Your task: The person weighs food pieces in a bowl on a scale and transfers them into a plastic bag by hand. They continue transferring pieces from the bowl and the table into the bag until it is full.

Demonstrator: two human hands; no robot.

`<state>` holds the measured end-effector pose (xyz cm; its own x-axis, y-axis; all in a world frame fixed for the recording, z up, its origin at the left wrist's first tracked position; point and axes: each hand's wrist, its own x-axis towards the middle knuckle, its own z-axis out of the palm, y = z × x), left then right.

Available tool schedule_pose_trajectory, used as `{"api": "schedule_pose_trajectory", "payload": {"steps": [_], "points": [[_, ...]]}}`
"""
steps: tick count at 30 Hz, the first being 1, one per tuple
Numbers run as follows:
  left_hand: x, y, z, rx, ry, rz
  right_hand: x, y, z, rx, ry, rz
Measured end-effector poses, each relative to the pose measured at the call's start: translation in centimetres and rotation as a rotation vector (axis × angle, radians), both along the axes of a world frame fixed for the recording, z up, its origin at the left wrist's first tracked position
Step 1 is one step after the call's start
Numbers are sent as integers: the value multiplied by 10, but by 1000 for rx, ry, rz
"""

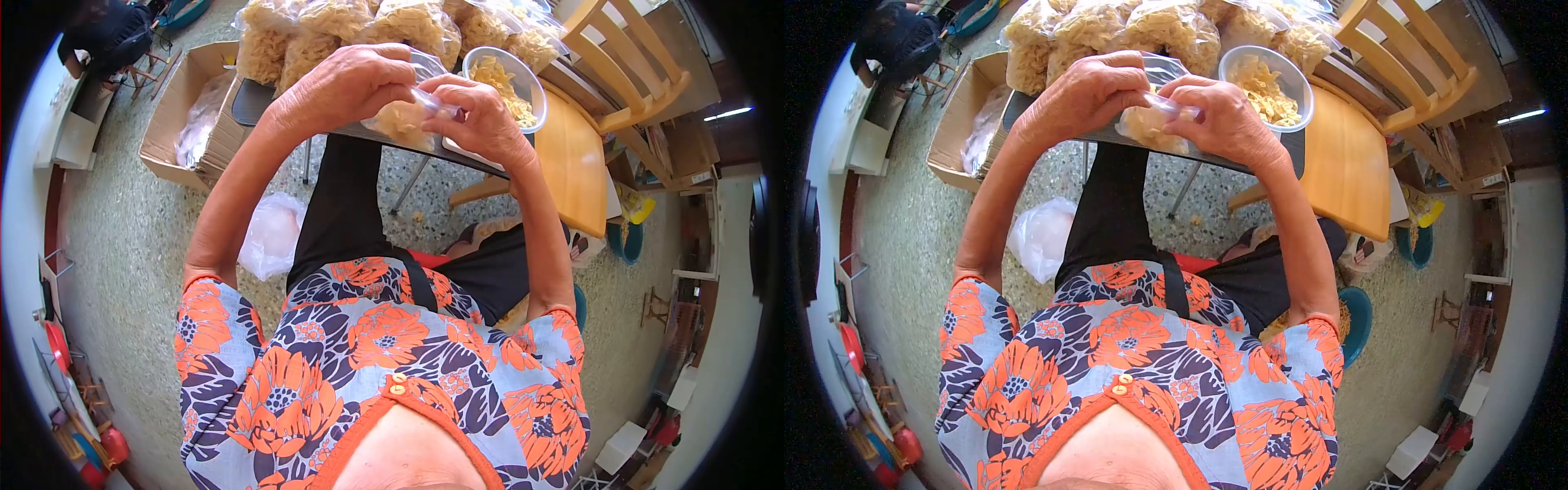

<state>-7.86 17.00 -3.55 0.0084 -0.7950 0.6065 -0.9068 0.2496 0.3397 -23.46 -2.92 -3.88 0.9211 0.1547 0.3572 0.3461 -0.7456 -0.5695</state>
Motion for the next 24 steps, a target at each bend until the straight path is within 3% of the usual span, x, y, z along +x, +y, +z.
{"api": "schedule_pose_trajectory", "payload": {"steps": [3,5,8,18,24], "points": [[2,2,0,64,20,14,5,-3,0,36,-121,3],[3,1,-4,93,-7,30,8,-7,4,-91,-95,-132],[5,0,-11,141,-47,72,20,-11,-6,-191,-191,-135],[-6,-13,-34,178,-222,227,8,-9,-21,-138,-171,-215],[-7,-14,-33,341,-139,238,11,-3,-31,-84,-220,-255]]}}
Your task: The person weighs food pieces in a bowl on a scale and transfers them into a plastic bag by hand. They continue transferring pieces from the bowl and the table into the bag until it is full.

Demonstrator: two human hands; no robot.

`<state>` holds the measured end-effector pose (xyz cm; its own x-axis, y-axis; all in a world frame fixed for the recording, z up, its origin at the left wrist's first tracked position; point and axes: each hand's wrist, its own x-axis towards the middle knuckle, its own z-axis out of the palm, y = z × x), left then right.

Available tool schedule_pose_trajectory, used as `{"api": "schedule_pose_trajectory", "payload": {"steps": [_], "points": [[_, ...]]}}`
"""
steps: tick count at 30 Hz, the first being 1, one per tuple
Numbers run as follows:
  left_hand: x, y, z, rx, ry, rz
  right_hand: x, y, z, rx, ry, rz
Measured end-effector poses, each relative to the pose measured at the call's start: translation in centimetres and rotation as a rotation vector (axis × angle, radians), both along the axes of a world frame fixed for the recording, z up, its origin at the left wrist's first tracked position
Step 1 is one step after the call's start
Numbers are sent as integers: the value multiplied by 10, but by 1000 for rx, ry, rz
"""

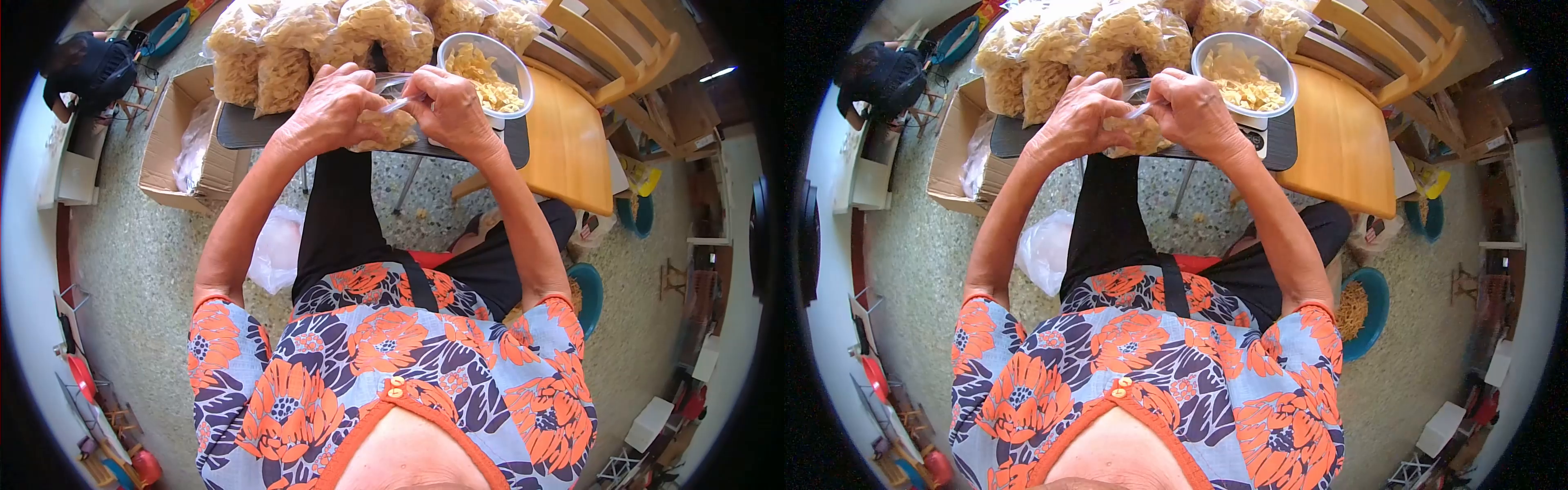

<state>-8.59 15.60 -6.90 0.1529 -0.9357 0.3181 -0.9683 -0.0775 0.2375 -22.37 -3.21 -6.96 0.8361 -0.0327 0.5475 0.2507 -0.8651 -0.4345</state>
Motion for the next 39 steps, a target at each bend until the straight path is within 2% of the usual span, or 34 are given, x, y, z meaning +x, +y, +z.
{"api": "schedule_pose_trajectory", "payload": {"steps": [5,8,11,14,16,19,21,25,28,31,34,39], "points": [[-5,-8,5,101,-51,27,4,6,-4,56,-99,20],[-5,-3,11,32,-61,32,1,5,1,103,-79,16],[0,1,20,-270,93,-55,-2,8,4,116,-184,-21],[-4,1,30,-369,64,-34,-7,18,7,110,-232,-115],[-2,0,27,-360,51,-28,-10,16,6,19,-276,-133],[5,-3,16,-377,87,-72,-21,17,6,-19,-118,-124],[-4,0,22,-393,-119,13,-24,14,5,23,-83,-105],[-15,4,34,-425,-200,90,-26,7,8,58,-78,-82],[-12,4,35,-307,-148,39,-22,7,11,21,-159,-96],[-24,9,32,-265,146,23,-23,14,6,-3,-143,-112],[-33,13,37,-194,289,28,-24,27,5,0,-178,-134],[-29,13,30,-284,401,50,-20,34,9,18,-258,-150]]}}
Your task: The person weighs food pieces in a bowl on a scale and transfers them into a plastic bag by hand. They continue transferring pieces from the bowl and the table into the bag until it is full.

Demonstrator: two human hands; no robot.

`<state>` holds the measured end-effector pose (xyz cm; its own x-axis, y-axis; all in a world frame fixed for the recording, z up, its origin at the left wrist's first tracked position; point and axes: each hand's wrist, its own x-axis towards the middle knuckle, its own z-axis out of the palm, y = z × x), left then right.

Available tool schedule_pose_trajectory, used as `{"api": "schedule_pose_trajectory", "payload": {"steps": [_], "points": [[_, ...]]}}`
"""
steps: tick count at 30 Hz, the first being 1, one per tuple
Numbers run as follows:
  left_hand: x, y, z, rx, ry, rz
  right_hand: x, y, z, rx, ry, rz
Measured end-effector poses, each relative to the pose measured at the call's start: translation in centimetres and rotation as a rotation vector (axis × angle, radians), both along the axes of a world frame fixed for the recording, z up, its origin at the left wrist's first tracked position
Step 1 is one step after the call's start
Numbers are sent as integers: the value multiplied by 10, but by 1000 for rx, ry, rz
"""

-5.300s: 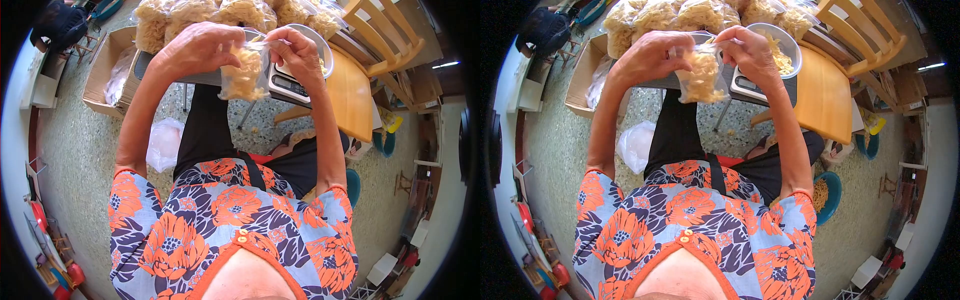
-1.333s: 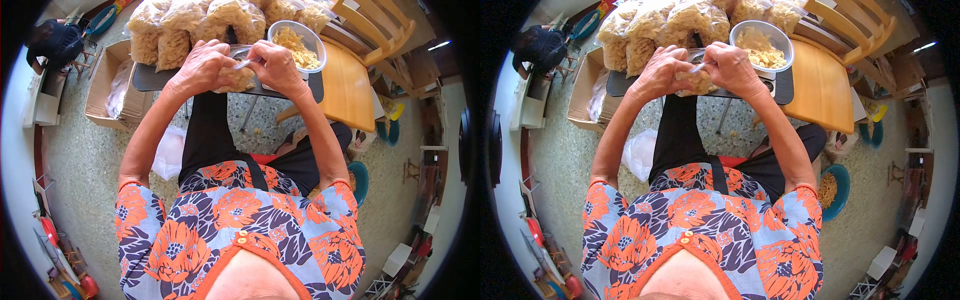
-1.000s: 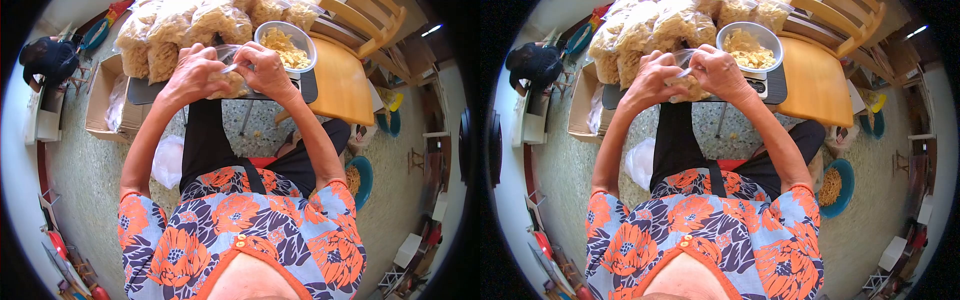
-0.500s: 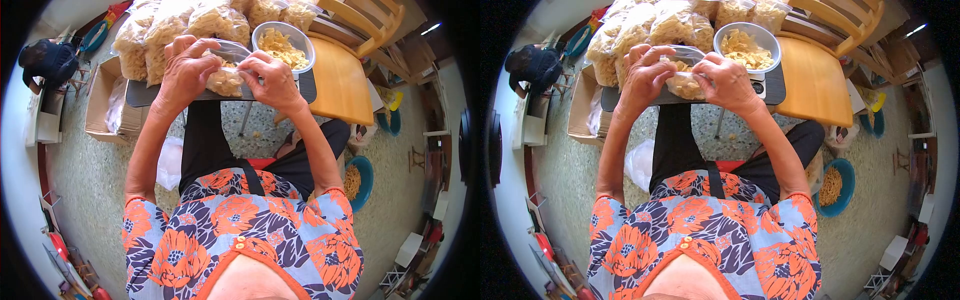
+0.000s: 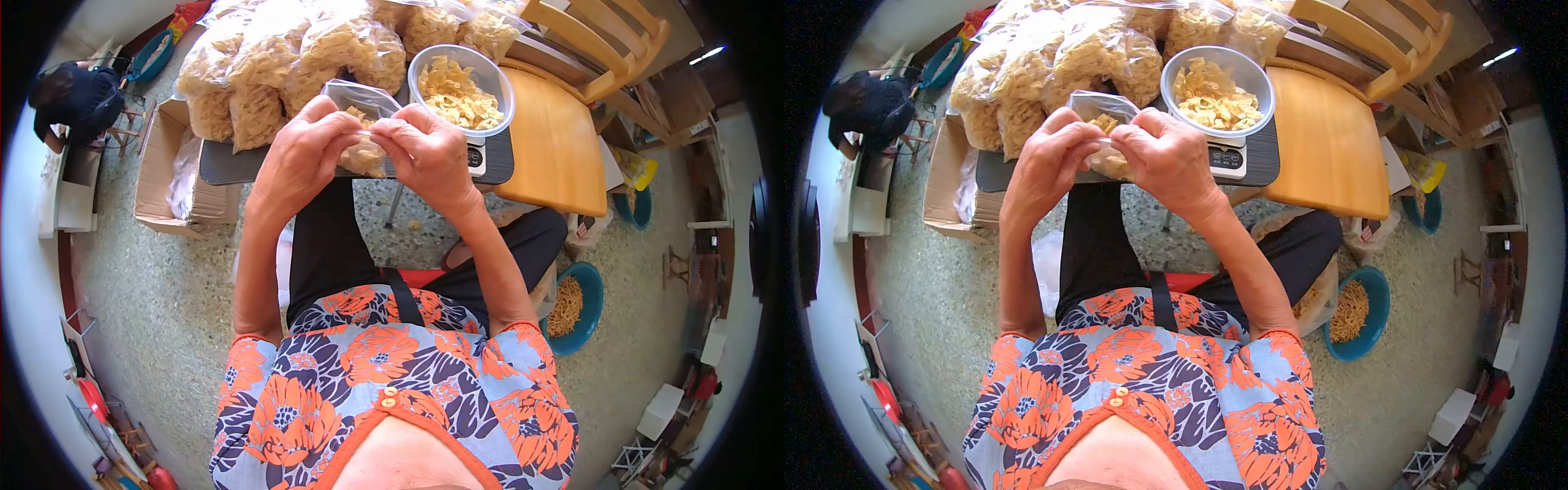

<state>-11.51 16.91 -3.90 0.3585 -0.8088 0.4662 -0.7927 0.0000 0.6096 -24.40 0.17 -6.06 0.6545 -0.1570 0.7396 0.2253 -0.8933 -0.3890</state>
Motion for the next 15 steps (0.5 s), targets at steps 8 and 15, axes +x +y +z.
{"api": "schedule_pose_trajectory", "payload": {"steps": [8,15], "points": [[-13,1,16,-118,48,97,0,4,11,-94,24,-31],[-18,-1,11,-112,100,142,-7,1,15,34,33,47]]}}
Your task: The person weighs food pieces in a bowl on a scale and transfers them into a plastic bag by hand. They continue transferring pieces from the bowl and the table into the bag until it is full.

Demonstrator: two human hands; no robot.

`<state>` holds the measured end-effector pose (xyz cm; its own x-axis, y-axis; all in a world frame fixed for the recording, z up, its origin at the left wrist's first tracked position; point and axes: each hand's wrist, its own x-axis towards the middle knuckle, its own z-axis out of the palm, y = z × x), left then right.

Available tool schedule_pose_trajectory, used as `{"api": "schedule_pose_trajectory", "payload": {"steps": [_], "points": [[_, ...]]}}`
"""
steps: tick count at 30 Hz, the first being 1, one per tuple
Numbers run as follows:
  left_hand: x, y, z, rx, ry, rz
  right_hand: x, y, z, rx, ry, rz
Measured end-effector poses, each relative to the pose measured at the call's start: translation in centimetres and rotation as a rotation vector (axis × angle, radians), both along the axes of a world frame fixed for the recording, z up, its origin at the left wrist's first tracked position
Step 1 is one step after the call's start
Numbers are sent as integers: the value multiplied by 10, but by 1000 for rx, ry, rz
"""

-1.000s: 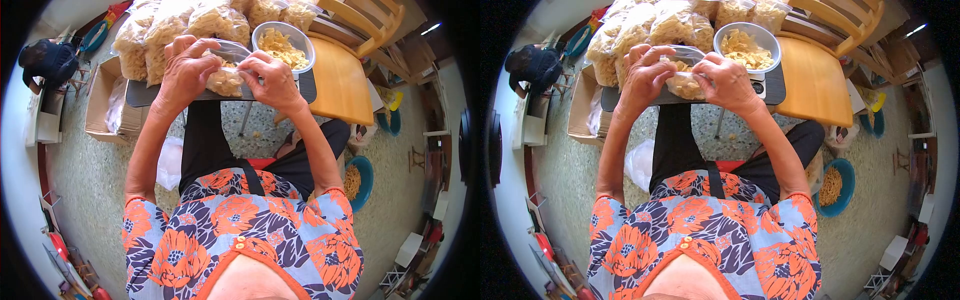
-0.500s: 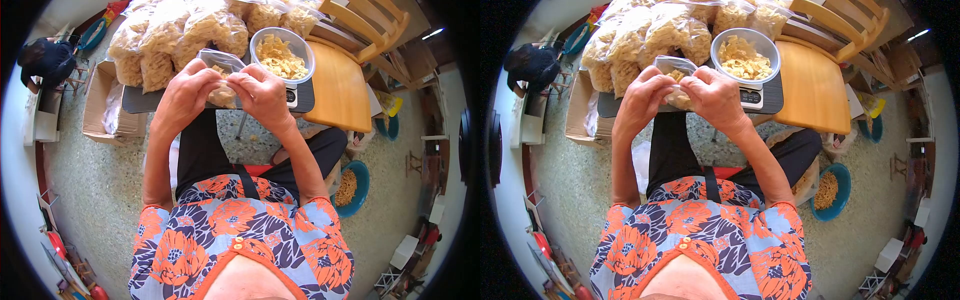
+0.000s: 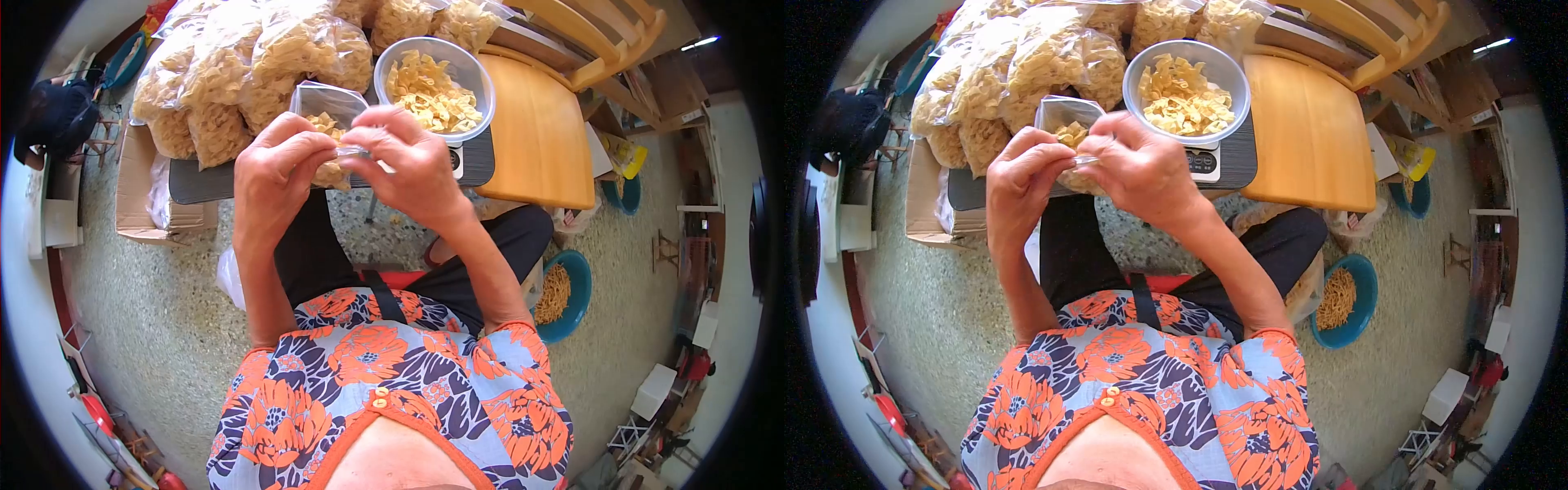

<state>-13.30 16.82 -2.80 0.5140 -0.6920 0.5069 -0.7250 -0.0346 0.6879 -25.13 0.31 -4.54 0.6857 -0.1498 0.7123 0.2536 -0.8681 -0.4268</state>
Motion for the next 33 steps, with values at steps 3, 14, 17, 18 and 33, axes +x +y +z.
{"api": "schedule_pose_trajectory", "payload": {"steps": [3,14,17,18,33], "points": [[2,2,-3,-65,79,-7,-18,-32,21,117,36,-186],[7,-1,-5,-106,-82,15,-28,-117,23,-258,665,-382],[4,2,-5,-125,-93,5,-23,-112,22,-329,796,-435],[5,2,-6,-122,-90,3,-22,-113,17,-356,782,-428],[7,0,-16,-100,-28,-7,-31,-135,9,113,490,-350]]}}
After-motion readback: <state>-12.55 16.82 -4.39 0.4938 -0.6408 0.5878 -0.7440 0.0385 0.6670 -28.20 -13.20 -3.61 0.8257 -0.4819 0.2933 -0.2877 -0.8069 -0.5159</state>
